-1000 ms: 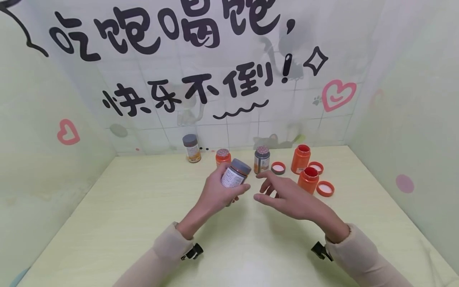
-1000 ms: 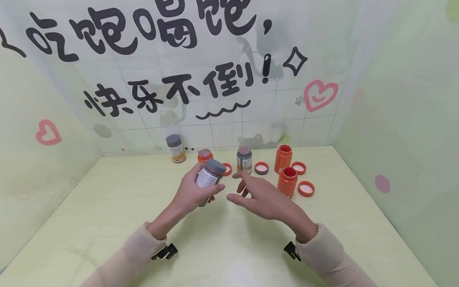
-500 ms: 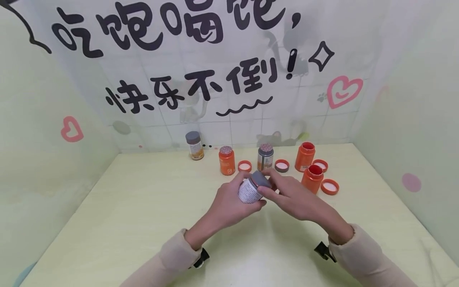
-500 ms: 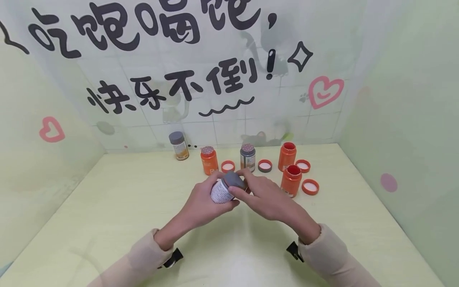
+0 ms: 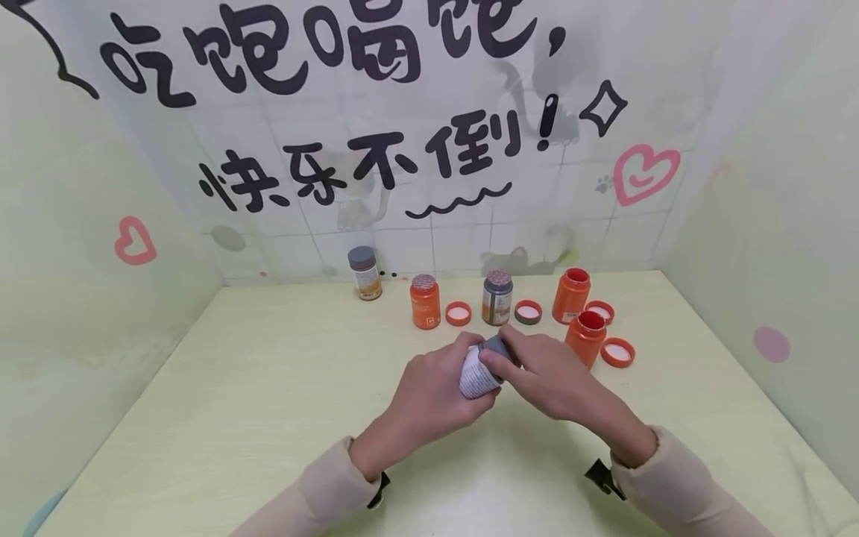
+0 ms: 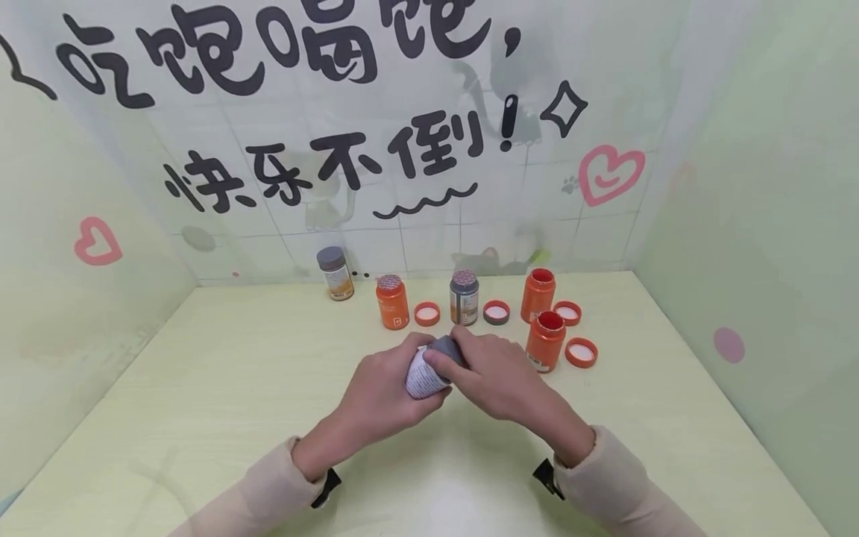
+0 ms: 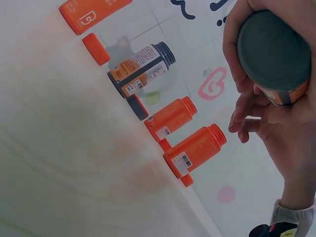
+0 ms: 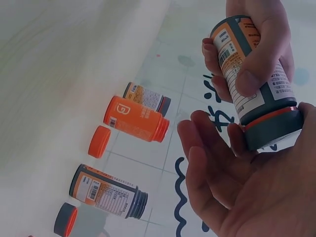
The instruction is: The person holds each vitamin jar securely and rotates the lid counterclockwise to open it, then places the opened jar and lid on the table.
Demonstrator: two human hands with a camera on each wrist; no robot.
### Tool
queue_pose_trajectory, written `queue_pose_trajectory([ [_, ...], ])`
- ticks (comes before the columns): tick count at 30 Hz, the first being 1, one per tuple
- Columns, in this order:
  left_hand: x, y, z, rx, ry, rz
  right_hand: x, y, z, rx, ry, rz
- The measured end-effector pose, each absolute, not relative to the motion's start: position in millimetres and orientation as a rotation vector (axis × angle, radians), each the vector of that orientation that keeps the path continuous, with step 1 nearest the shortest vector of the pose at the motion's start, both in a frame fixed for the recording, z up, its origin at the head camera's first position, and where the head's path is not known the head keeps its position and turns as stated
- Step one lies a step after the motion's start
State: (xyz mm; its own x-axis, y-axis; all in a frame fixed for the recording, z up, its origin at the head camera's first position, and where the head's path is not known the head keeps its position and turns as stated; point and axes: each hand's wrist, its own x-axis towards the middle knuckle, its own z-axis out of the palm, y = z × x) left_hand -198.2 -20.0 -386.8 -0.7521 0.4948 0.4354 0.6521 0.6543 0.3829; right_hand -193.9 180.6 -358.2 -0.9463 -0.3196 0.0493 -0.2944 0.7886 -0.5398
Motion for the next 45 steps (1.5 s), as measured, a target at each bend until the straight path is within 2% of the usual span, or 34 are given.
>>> queue_pose_trajectory([
  [11,-192,-16,-395,-0.951,-2.434,-0.366,-189,172,-360,-0.306,3.017,-0.894],
  [22,-189,-14,-394,-0.950,-2.447,-0.492,-187,169,-370,-0.438,3.231,-0.995],
  [45,-188,-16,-398,-0.917,-2.458,-0.796,-185,163,-371,-0.443,3.269,-0.956],
])
